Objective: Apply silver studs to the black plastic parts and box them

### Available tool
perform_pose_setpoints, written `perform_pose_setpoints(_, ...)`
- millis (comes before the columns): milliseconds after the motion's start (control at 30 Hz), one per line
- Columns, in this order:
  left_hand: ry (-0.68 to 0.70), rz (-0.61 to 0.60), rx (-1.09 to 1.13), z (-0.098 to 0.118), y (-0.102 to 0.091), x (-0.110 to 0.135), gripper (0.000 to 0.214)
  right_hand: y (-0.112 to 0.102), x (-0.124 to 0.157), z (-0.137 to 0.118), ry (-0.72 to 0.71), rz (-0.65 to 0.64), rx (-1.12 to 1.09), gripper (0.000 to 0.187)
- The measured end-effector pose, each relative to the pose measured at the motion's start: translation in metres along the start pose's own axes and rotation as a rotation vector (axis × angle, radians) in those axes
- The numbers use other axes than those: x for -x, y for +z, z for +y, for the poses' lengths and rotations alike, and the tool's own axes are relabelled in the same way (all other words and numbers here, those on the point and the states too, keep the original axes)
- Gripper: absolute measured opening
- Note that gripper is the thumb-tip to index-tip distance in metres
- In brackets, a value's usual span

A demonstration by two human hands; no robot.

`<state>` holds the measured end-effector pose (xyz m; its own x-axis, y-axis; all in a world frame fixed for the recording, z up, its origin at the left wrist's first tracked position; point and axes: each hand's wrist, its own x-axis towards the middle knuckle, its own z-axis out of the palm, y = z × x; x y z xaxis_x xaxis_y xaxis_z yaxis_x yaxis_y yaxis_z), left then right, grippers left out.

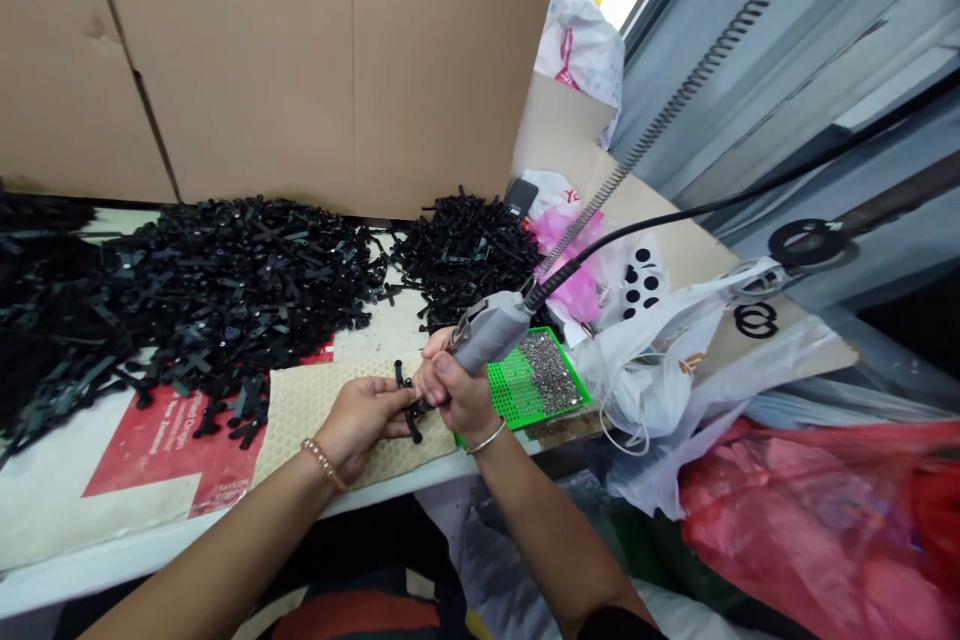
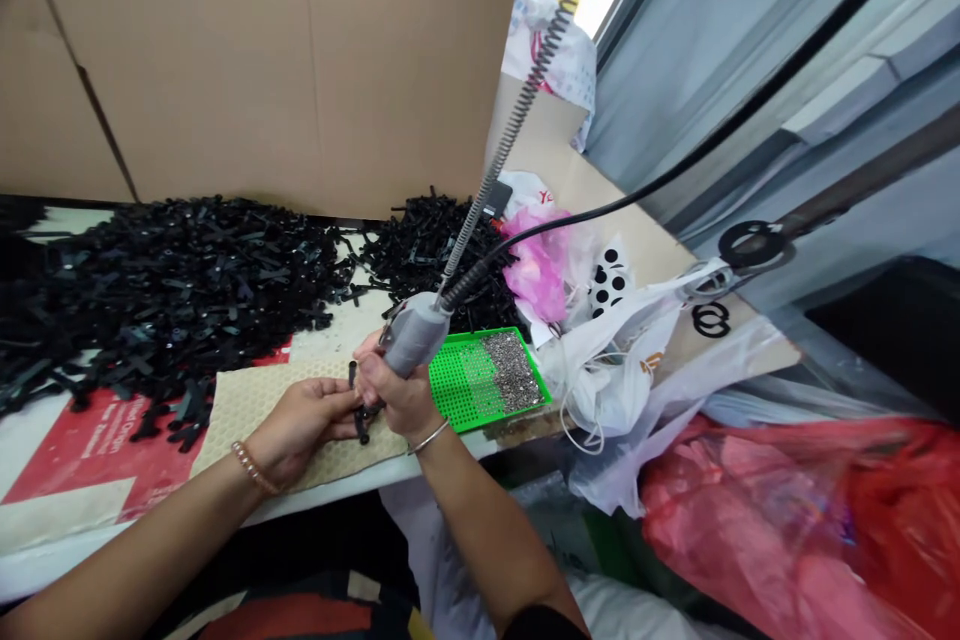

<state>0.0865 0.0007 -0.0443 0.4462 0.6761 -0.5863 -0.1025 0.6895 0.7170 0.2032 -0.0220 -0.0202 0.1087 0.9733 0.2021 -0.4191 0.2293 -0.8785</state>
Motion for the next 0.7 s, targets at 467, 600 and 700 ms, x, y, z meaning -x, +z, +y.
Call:
perform_pose_setpoints(467, -0.072, -0.034, -0.039, 0.010, -0.001, 0.006, 0.006, -0.050, -0.024, -0.058, -0.364, 0.496, 0.175, 0.032)
perform_pose_setpoints(600, -0.073, -0.019, -0.043, 0.012, -0.001, 0.009, 0.005, -0.093, -0.047, -0.056, -0.318, 0.648, 0.234, 0.037)
perform_pose_setpoints(700, -0.064, -0.023, -0.048, 0.012, -0.002, 0.010, 0.006, -0.110, -0.052, -0.044, -0.269, 0.647, 0.249, 0.038)
